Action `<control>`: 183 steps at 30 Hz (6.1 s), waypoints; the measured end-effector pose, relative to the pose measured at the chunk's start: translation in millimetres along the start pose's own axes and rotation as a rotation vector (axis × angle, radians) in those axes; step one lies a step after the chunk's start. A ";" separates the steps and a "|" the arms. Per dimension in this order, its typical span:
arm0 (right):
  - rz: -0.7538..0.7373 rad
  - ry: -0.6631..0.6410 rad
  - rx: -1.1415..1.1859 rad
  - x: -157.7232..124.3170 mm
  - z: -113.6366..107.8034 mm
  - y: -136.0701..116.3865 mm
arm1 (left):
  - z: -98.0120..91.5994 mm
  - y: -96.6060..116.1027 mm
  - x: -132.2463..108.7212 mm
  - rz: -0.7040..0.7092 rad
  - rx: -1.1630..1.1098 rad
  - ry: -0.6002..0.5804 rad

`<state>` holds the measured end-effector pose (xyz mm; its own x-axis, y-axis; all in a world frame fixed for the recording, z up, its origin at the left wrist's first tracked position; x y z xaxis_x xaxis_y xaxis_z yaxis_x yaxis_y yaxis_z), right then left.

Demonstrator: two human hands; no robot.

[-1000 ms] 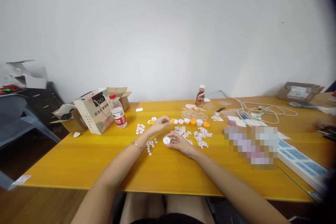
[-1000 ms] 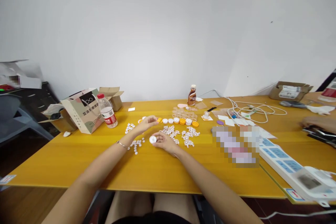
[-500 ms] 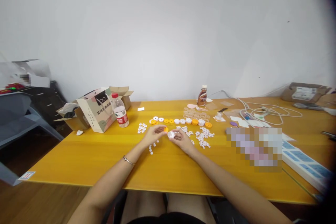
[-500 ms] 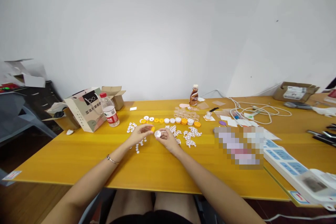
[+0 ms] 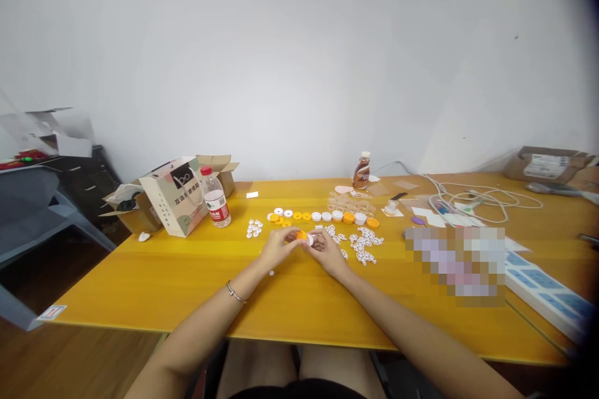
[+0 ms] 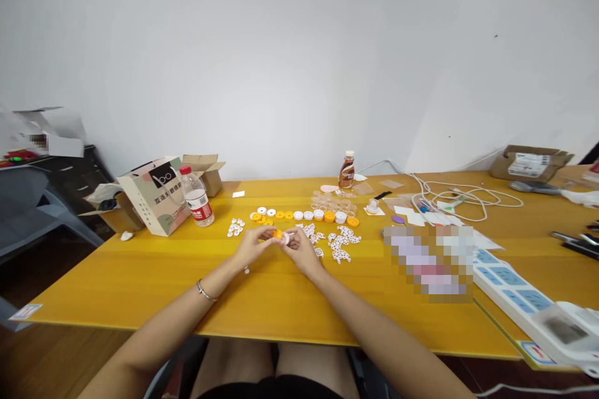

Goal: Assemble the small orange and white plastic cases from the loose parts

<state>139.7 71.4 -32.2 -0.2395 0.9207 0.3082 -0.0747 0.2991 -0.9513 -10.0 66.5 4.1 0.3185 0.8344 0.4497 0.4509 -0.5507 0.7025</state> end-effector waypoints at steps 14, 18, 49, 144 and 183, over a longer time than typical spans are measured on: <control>-0.103 -0.030 -0.196 -6.0 0.8 -9.2 | 5.9 2.3 -4.9 -0.040 0.121 0.037; -0.157 0.001 -0.333 -8.1 -0.5 -12.3 | 8.3 -0.1 -5.3 -0.080 0.055 0.065; -0.199 0.000 -0.371 -8.7 0.5 -16.1 | -3.3 13.3 -1.9 -0.076 -0.146 -0.293; 0.187 0.072 -0.028 14.8 -60.4 -14.6 | 32.9 -14.5 21.6 -0.121 -0.311 -0.214; 0.377 -0.184 0.152 1.2 -28.3 -22.5 | 10.8 1.1 14.9 0.224 0.095 -0.248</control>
<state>168.4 72.8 -10.3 -0.4445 0.8942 -0.0526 -0.0872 -0.1016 -0.9910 4.3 78.1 5.6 0.6057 0.6688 0.4310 0.4189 -0.7286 0.5418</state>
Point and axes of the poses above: each hand's wrist, its own x-axis towards the middle knuckle, its own z-axis out of the palm, y = z × x, the point moved 2 cm from there along x, towards the middle knuckle, and after that the axes turned 2 degrees about -y, right-handed, at the moved point
